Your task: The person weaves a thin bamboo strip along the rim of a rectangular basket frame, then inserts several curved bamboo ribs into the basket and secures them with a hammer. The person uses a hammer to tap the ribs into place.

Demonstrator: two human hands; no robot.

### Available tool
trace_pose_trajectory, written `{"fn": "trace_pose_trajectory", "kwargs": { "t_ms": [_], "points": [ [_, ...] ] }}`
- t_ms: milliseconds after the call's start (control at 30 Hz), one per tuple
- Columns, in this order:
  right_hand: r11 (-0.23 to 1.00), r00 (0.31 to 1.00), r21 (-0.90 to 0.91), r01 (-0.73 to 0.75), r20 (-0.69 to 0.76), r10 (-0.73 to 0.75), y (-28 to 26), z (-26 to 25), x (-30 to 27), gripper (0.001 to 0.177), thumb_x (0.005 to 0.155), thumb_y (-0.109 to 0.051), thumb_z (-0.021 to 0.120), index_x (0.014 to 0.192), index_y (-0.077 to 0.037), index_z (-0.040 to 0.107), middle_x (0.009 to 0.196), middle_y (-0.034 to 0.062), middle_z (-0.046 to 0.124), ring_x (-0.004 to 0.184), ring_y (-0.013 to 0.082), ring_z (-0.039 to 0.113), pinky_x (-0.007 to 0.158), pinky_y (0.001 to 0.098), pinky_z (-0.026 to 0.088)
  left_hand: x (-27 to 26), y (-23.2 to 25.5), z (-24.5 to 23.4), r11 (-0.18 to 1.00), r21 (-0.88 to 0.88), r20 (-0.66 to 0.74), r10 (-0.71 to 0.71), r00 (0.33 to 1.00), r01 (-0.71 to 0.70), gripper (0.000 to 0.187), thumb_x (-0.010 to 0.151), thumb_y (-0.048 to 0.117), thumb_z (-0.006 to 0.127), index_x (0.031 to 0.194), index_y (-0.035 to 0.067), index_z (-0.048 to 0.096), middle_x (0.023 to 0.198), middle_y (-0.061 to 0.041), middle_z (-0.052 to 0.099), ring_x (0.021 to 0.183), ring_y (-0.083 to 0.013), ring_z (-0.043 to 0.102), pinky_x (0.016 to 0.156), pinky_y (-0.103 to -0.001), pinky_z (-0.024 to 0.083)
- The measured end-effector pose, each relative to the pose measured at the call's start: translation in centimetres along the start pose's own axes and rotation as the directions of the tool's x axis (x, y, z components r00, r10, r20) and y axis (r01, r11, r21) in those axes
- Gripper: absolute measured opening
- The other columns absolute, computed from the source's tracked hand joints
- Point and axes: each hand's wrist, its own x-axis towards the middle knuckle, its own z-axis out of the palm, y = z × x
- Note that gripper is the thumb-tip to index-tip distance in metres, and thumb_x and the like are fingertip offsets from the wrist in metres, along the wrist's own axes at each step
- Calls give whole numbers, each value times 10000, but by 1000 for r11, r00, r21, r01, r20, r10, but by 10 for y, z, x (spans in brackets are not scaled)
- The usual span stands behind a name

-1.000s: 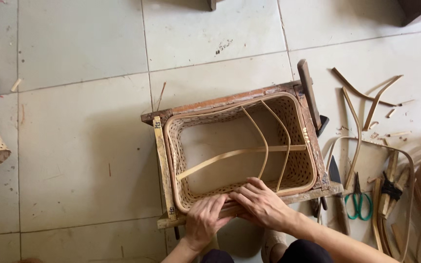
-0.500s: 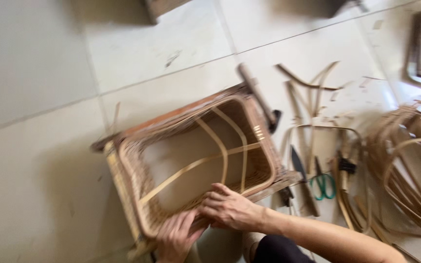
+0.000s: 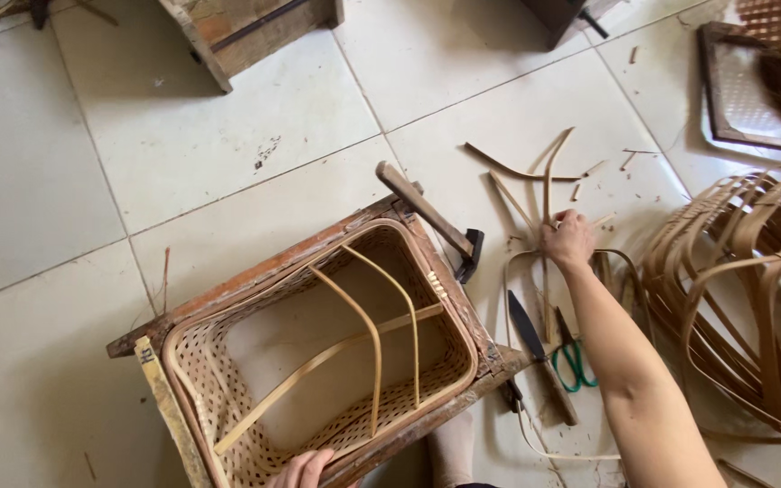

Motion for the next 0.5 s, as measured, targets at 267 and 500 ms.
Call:
{"fn": "trace_pose_trajectory", "kwargs": {
  "t_ms": [267,500],
  "points": [
    [831,904,433,349,-389,-177,8,-101,45,239,1192,-215,626,1152,17,583,1119,121,685,999,224,647,865,391,547,15,60,-58,998,59,-304,-3,953,22,636,595,501,916,1092,174,693,984,-19,683,849,-223,714,712,-410,565],
    [253,815,921,296,-105,-570,-189,-282,-92,186,1123,-147,571,1264,-130,691,1002,27,678,665,56,533,578,190,461,24,86,-100,999,-6,-237,-33,971,33,654,598,386,964,1105,92,674,1000,-63,668,868,-247,678,731,-412,538]
  ]
}}
